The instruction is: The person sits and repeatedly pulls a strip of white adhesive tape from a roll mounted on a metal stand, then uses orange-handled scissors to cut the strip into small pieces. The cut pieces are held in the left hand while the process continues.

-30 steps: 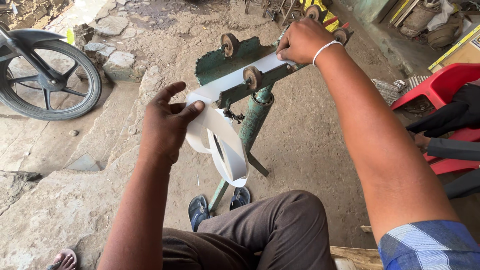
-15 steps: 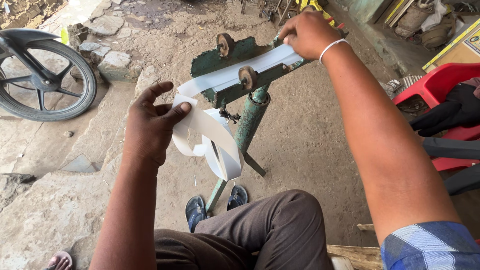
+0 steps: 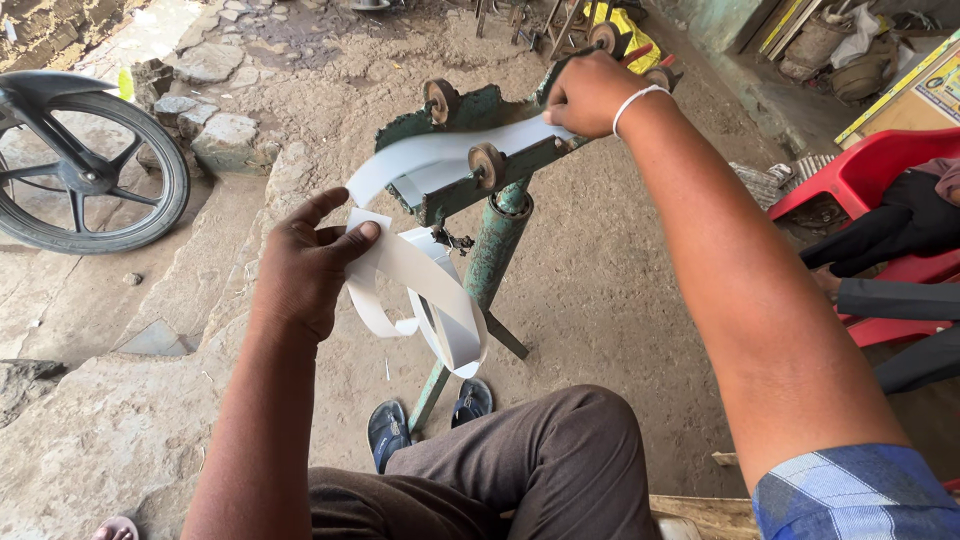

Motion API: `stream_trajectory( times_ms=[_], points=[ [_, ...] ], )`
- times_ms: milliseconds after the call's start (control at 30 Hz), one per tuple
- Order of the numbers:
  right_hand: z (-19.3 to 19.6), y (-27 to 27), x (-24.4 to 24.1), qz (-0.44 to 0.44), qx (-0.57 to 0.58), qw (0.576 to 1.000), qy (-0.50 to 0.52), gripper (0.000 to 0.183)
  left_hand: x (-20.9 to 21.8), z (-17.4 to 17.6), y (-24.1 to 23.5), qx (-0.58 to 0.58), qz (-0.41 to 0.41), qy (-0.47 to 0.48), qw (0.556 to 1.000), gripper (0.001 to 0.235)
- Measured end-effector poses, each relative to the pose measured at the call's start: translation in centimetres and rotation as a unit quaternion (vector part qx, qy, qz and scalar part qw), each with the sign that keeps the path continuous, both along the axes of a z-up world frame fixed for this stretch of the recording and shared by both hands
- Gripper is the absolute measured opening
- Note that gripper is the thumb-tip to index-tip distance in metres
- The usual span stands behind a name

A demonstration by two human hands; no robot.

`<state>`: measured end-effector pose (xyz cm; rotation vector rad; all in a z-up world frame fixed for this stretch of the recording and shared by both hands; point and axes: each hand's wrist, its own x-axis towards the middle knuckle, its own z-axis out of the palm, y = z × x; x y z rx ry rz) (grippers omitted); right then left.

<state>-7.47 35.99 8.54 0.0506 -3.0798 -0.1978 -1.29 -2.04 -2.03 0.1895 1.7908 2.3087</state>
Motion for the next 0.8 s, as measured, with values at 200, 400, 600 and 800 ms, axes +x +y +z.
stream_trajectory(
  times_ms=[200,400,600,800],
  points=[
    [0.6,0.2,0.8,-0.045,0.093,0.994,0.020,0.019,0.3,0.2,0.1,0.004,-0.003,0.006,1.000,0.071],
    [0.2,-1.1,1.4,0.017,-0.009,1.000,0.021,0.019,0.0,-0.3,0.4,0.006,-0.011,0.011,1.000,0.071],
    [0.7,-3.0,3.9,0.018,0.049,0.994,0.101,0.020,1.5,0.1,-0.1,-0.104,0.018,0.061,0.993,0.072],
    [-1.1,-5.8,13.0,0.104,-0.235,0.911,0.323,0.018,7.8,0.8,0.4,-0.246,-0.027,0.187,0.951,0.065]
  ],
)
